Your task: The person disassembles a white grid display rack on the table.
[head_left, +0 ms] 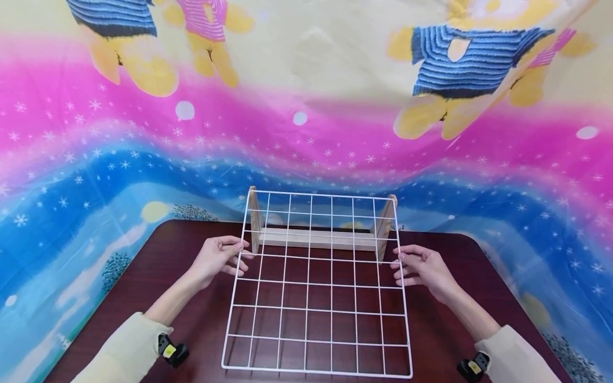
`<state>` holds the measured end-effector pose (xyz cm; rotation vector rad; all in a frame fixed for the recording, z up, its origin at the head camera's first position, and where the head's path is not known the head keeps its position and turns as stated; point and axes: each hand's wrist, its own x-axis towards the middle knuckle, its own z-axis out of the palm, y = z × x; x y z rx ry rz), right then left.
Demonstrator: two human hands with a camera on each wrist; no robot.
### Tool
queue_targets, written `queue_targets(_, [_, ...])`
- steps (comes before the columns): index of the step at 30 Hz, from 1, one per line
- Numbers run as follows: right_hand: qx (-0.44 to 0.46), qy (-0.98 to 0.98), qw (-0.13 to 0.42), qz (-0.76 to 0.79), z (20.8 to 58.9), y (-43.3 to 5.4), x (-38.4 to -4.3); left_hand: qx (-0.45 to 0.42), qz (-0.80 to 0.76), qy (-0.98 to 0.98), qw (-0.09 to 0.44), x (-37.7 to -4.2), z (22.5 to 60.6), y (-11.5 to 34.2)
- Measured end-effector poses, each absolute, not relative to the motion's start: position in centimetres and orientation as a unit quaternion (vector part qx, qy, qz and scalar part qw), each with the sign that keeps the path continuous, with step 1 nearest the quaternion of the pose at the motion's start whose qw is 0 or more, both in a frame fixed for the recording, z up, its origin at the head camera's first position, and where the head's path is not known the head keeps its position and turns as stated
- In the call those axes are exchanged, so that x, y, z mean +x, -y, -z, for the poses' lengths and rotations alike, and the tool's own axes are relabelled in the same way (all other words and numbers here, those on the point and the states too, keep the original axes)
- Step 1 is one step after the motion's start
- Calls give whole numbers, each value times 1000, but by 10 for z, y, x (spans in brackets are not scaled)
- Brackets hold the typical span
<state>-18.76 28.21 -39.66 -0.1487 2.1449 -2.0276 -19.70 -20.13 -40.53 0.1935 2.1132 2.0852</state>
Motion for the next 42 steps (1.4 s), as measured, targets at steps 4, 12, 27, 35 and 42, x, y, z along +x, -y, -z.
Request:
queue_targets(4, [-40,-728,97,677,405,-284,-181,64,-700,-705,90,-192,410,200])
queue_targets(12, [-31,-728,104,677,410,-285,-175,61,-703,-702,93,-188,416,197])
queue_targets(27, [-35,-727,136,672,417,-287,-164,61,-702,-701,112,-180,432,197])
queue_targets(35, [-27,-730,154,666,426,-287,-165,51,-699,-704,119,-174,443,196])
queue_targets(42, [-23,-731,172,660,437,-287,-162,57,-695,-704,134,-166,456,196])
